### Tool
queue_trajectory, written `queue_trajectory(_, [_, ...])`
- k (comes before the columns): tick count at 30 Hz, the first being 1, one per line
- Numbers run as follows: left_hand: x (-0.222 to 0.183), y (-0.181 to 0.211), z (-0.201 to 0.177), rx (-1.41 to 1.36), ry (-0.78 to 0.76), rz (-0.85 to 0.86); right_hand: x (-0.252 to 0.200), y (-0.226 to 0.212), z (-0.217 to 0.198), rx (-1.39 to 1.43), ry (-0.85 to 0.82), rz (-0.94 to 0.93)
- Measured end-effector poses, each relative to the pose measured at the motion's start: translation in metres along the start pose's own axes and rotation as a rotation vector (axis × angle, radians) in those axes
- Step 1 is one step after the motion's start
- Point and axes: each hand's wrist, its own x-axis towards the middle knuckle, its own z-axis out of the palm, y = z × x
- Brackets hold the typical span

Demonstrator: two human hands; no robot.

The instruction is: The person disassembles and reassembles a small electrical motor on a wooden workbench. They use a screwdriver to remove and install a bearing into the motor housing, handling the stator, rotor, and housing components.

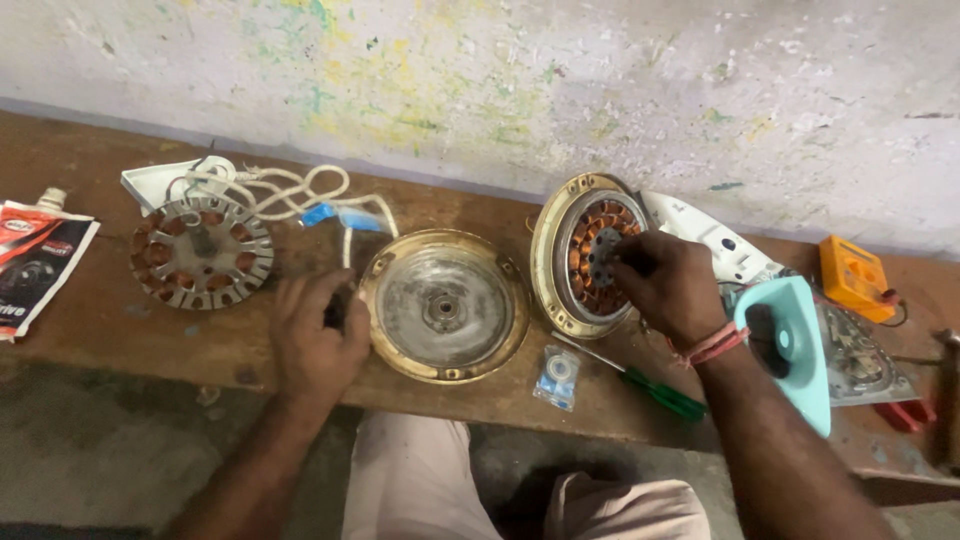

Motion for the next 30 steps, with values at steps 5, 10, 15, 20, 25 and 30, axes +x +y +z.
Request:
queue_trajectory(5, [-0.001, 0.0, 0.001, 0.022, 0.007, -0.012, -0.002, -0.004, 0.005, -0.015, 0.052, -0.029])
queue_trajectory(10, [-0.002, -0.001, 0.002, 0.005, 0.02, 0.0, -0.002, -0.002, 0.006, 0.009, 0.051, 0.032])
queue_trajectory(15, [0.002, 0.003, -0.001, 0.027, -0.004, -0.009, -0.012, -0.008, -0.008, 0.135, 0.041, 0.021])
queue_trajectory(20, [0.004, 0.01, -0.008, -0.008, -0.002, 0.06, -0.064, -0.007, -0.029, 0.207, 0.278, 0.117])
queue_trajectory(25, [0.006, 0.015, -0.007, -0.105, -0.055, 0.166, -0.119, 0.004, -0.024, -0.103, 0.05, -0.04])
queue_trajectory(30, [0.001, 0.013, -0.006, -0.113, -0.066, 0.206, -0.141, 0.016, -0.025, -0.151, -0.007, -0.055])
